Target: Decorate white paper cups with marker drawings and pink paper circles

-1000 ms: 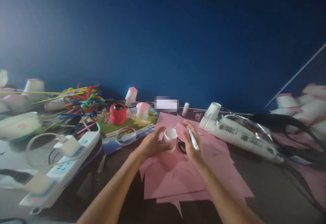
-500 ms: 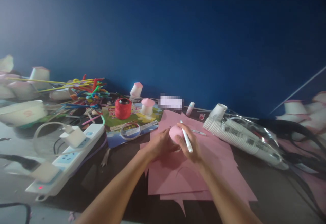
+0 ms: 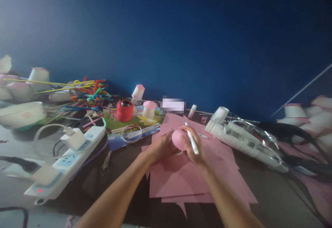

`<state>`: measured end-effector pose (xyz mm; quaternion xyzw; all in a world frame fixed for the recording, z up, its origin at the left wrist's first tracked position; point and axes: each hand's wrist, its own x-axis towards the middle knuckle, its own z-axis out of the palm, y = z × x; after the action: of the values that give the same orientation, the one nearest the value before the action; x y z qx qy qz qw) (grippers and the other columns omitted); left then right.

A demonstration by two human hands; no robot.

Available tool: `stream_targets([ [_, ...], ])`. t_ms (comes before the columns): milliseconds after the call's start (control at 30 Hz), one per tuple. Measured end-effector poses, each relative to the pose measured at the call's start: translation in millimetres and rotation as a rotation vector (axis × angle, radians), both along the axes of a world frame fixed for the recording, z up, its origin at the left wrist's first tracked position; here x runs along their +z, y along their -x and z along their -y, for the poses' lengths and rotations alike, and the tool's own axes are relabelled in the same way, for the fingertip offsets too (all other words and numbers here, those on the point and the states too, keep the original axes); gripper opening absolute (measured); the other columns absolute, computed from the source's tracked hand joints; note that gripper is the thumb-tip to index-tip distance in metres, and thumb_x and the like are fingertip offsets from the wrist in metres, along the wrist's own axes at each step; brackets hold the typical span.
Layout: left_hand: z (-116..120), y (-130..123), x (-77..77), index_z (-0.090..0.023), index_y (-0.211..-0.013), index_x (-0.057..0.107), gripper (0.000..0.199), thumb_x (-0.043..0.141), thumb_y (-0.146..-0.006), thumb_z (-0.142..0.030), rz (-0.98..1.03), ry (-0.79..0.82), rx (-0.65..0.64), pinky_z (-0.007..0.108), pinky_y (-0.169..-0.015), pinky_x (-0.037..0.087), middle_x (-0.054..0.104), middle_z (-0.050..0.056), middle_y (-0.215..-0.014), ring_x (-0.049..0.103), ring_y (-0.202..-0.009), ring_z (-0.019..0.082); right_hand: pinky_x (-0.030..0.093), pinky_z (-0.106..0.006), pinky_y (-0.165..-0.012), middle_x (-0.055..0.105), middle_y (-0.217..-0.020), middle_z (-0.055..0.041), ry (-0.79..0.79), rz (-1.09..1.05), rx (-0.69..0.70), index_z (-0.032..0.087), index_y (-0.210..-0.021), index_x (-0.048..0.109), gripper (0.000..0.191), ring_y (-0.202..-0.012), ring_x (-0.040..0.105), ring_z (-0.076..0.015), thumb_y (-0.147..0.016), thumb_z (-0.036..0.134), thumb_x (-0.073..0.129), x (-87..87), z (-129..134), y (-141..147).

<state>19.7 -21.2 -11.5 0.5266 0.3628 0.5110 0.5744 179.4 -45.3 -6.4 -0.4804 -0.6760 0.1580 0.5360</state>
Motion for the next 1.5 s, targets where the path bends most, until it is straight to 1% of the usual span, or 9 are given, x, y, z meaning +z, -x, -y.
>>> stream_targets([
  [133,-3.9,2.1,0.0,-0.020,-0.086,0.066,0.047,0.079,-0.042,-0.011,-0.254,-0.221,-0.041,0.026,-0.058,0.033,0.062,0.004,-0.072,0.050,-0.061,0.017,0.047,-0.044,-0.090,0.062,-0.111,-0.0116,0.051,-0.238,0.006,0.020,-0.118,0.049,0.037,-0.104,0.059,-0.0248,-0.086,0.040,0.051,-2.9,-1.6,-4.6],
  [233,-4.1,2.6,1.6,-0.020,-0.084,0.065,0.037,0.075,-0.049,-0.015,-0.411,-0.351,-0.024,0.026,-0.056,0.032,0.060,0.003,-0.065,0.048,-0.056,0.016,0.044,-0.044,-0.094,0.059,-0.119,-0.0112,0.082,-0.151,0.073,0.022,-0.121,0.048,0.041,-0.111,0.056,-0.0255,-0.085,0.040,0.053,-3.9,2.8,-4.1],
  [400,-2.4,4.0,2.5,-0.020,-0.087,0.064,0.033,0.073,-0.056,-0.026,-0.476,-0.336,-0.002,0.025,-0.053,0.032,0.060,0.002,-0.066,0.048,-0.055,0.015,0.046,-0.043,-0.091,0.058,-0.120,-0.0110,0.092,-0.027,-0.027,0.022,-0.120,0.050,0.043,-0.110,0.055,-0.0269,-0.081,0.040,0.057,-8.1,4.2,0.8],
  [767,-6.8,10.7,6.1,-0.019,-0.112,0.055,0.053,0.066,-0.065,-0.041,-0.639,-0.262,0.082,0.025,-0.058,0.037,0.062,0.002,-0.077,0.054,-0.066,0.017,0.049,-0.039,-0.083,0.066,-0.097,-0.0049,0.169,-0.570,-0.049,0.020,-0.114,0.053,0.044,-0.080,0.064,-0.0179,-0.074,0.036,0.063,-12.2,-13.8,-39.2],
  [967,-5.4,11.7,10.6,-0.016,-0.115,0.052,0.053,0.060,-0.069,-0.041,-0.759,-0.261,0.047,0.027,-0.063,0.041,0.063,0.005,-0.085,0.056,-0.073,0.019,0.051,-0.029,-0.073,0.067,-0.084,0.0014,0.302,-0.702,-0.199,0.023,-0.116,0.054,0.049,-0.071,0.063,-0.0144,-0.071,0.036,0.065,-7.1,-14.0,-45.1],
  [1100,-5.8,11.9,8.5,-0.018,-0.117,0.051,0.054,0.061,-0.069,-0.041,-0.730,-0.258,0.028,0.028,-0.065,0.042,0.064,0.005,-0.089,0.058,-0.075,0.019,0.051,-0.032,-0.072,0.066,-0.085,-0.0001,0.343,-0.445,-0.219,0.022,-0.114,0.054,0.042,-0.074,0.064,-0.0175,-0.074,0.036,0.060,0.8,-10.9,-46.5],
  [1233,-5.7,10.9,6.5,-0.017,-0.113,0.053,0.051,0.060,-0.068,-0.042,-0.757,-0.285,0.049,0.027,-0.062,0.041,0.064,0.005,-0.086,0.058,-0.072,0.019,0.049,-0.035,-0.079,0.066,-0.101,-0.0058,0.266,0.133,-0.172,0.021,-0.108,0.058,0.032,-0.090,0.063,-0.0220,-0.076,0.025,0.054,12.8,-8.0,-55.1],
  [1367,-6.2,10.3,4.6,-0.016,-0.110,0.054,0.049,0.059,-0.069,-0.042,-0.780,-0.325,0.050,0.028,-0.064,0.042,0.065,0.007,-0.088,0.060,-0.075,0.021,0.049,-0.030,-0.073,0.068,-0.090,-0.0063,0.242,0.587,0.013,0.017,-0.120,0.052,0.049,-0.078,0.064,-0.0185,-0.071,0.007,0.049,13.6,-5.9,-67.3],
  [1500,-8.6,11.5,-0.9,-0.016,-0.114,0.053,0.052,0.061,-0.068,-0.040,-0.758,-0.399,0.024,0.032,-0.072,0.045,0.065,0.009,-0.100,0.060,-0.087,0.024,0.047,-0.036,-0.083,0.065,-0.107,-0.0115,0.235,0.718,0.030,0.016,-0.122,0.052,0.057,-0.093,0.061,-0.0240,-0.066,0.004,0.053,0.3,-7.3,-76.9],
])
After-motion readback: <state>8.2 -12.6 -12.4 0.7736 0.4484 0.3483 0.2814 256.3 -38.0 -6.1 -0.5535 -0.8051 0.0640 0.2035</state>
